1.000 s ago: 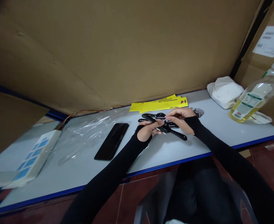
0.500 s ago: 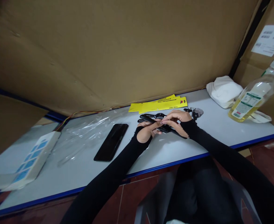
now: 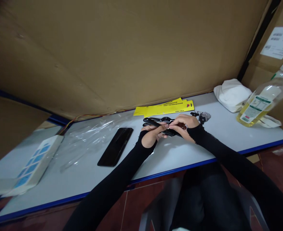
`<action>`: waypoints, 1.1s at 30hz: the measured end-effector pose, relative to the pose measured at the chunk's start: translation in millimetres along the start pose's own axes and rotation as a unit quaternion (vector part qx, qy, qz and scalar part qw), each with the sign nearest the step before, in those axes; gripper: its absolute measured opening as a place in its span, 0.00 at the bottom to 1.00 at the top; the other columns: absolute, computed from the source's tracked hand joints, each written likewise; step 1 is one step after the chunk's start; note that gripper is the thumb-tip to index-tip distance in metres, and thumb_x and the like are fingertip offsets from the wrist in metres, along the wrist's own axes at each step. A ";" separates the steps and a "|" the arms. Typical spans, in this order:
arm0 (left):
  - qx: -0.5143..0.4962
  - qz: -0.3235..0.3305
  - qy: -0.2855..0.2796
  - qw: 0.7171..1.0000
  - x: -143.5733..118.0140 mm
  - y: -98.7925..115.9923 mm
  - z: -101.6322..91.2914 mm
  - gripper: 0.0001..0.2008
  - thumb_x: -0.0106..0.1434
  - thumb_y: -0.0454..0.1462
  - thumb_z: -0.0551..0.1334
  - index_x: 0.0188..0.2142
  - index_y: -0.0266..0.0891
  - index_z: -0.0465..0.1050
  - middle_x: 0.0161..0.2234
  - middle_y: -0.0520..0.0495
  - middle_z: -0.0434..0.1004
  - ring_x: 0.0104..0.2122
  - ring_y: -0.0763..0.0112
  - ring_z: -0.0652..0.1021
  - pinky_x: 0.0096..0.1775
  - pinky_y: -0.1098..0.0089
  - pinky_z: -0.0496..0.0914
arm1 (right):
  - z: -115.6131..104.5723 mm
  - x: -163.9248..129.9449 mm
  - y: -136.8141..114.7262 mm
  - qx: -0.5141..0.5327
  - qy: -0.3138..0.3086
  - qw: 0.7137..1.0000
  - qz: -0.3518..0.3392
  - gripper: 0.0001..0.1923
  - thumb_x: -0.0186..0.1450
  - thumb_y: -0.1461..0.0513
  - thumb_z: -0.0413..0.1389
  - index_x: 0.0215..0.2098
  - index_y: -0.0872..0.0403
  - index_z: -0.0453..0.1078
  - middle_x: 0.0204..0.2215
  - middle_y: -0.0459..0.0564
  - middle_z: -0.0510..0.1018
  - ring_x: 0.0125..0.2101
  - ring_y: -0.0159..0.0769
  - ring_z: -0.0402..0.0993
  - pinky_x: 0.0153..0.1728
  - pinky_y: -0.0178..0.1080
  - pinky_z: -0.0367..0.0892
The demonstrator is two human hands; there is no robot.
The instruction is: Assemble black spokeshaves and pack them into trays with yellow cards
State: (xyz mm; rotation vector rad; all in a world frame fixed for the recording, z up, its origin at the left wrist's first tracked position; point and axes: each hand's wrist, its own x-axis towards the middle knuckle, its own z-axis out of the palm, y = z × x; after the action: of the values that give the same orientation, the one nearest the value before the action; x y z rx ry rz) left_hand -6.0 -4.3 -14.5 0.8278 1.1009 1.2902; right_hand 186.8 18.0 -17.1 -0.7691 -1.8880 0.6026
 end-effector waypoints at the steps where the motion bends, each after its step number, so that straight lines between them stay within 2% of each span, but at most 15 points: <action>1: 0.002 0.002 0.002 1.000 0.8 -1.0 -0.5 0.20 0.41 0.40 0.83 0.31 0.31 0.85 0.30 0.43 0.84 0.26 0.64 0.83 0.27 0.67 0.79 | 0.9 -0.5 -0.2 -0.007 0.003 1.000 -0.006 0.16 0.71 0.49 0.63 0.35 0.52 0.82 0.31 0.49 0.81 0.24 0.29 0.69 0.24 0.36 0.63; 7: 0.014 0.003 0.011 1.000 1.3 -4.9 -1.2 0.18 0.43 0.40 0.82 0.31 0.32 0.85 0.30 0.43 0.85 0.24 0.65 0.83 0.28 0.66 0.80 | 7.0 -2.9 -2.9 -0.072 0.012 0.997 -0.034 0.16 0.72 0.53 0.61 0.29 0.51 0.72 0.26 0.45 0.74 0.23 0.30 0.63 0.26 0.36 0.61; 13: 0.006 -0.003 0.045 0.999 2.3 -12.2 1.5 0.19 0.39 0.40 0.83 0.29 0.33 0.84 0.29 0.44 0.85 0.24 0.64 0.82 0.28 0.64 0.81 | 12.2 -9.3 -9.5 -0.141 0.004 0.990 -0.030 0.12 0.73 0.61 0.56 0.31 0.50 0.64 0.28 0.45 0.71 0.26 0.31 0.65 0.30 0.36 0.61; 17: 0.000 0.014 0.055 0.998 4.6 -13.4 1.2 0.17 0.41 0.40 0.82 0.29 0.34 0.84 0.31 0.43 0.85 0.26 0.64 0.83 0.26 0.66 0.80 | 14.8 -11.2 -8.7 -0.155 0.020 0.987 -0.045 0.10 0.75 0.60 0.55 0.34 0.51 0.67 0.29 0.47 0.74 0.26 0.32 0.66 0.30 0.37 0.62; 20: 0.002 0.014 0.054 0.998 5.6 -11.8 -0.5 0.17 0.41 0.39 0.81 0.29 0.33 0.84 0.31 0.42 0.86 0.25 0.65 0.82 0.26 0.67 0.79 | 13.9 -11.2 -7.9 -0.154 0.029 0.986 -0.064 0.05 0.74 0.59 0.58 0.41 0.52 0.74 0.32 0.48 0.76 0.27 0.32 0.68 0.31 0.37 0.66; 24: 0.010 0.003 0.037 0.999 4.0 -9.7 -2.1 0.20 0.41 0.40 0.82 0.32 0.32 0.85 0.30 0.42 0.86 0.22 0.66 0.82 0.26 0.66 0.79 | 9.8 -9.3 -7.2 -0.138 0.018 0.986 -0.093 0.08 0.72 0.61 0.60 0.48 0.50 0.79 0.38 0.51 0.79 0.30 0.34 0.72 0.34 0.38 0.71; 26: 0.007 0.007 0.027 1.000 2.1 -9.1 -1.2 0.21 0.40 0.41 0.83 0.32 0.32 0.85 0.30 0.41 0.86 0.23 0.62 0.83 0.28 0.64 0.81 | 7.8 -6.8 -6.0 -0.123 0.010 0.987 -0.105 0.07 0.71 0.62 0.59 0.45 0.50 0.80 0.38 0.51 0.79 0.31 0.35 0.73 0.35 0.39 0.71; 29: 0.011 0.011 0.029 0.999 -1.1 -8.3 2.3 0.21 0.39 0.41 0.83 0.30 0.32 0.84 0.29 0.40 0.86 0.22 0.61 0.83 0.27 0.64 0.80 | 5.0 -2.4 -5.8 -0.110 0.006 0.987 -0.114 0.03 0.67 0.63 0.61 0.36 0.50 0.78 0.30 0.48 0.77 0.30 0.36 0.72 0.33 0.39 0.70; 33: 0.031 0.026 0.025 0.999 -6.6 -6.7 7.8 0.19 0.40 0.40 0.83 0.29 0.32 0.84 0.27 0.42 0.85 0.21 0.64 0.81 0.24 0.65 0.79 | 0.8 -0.7 -15.1 -0.101 -0.019 0.994 -0.036 0.03 0.64 0.64 0.60 0.32 0.50 0.74 0.25 0.46 0.76 0.27 0.34 0.70 0.28 0.37 0.66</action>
State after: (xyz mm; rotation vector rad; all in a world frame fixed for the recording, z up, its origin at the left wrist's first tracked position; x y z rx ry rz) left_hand 3.9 -10.9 -17.4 0.8796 1.1722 1.3319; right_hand 182.5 7.1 -7.3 -0.8197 -2.0242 0.3865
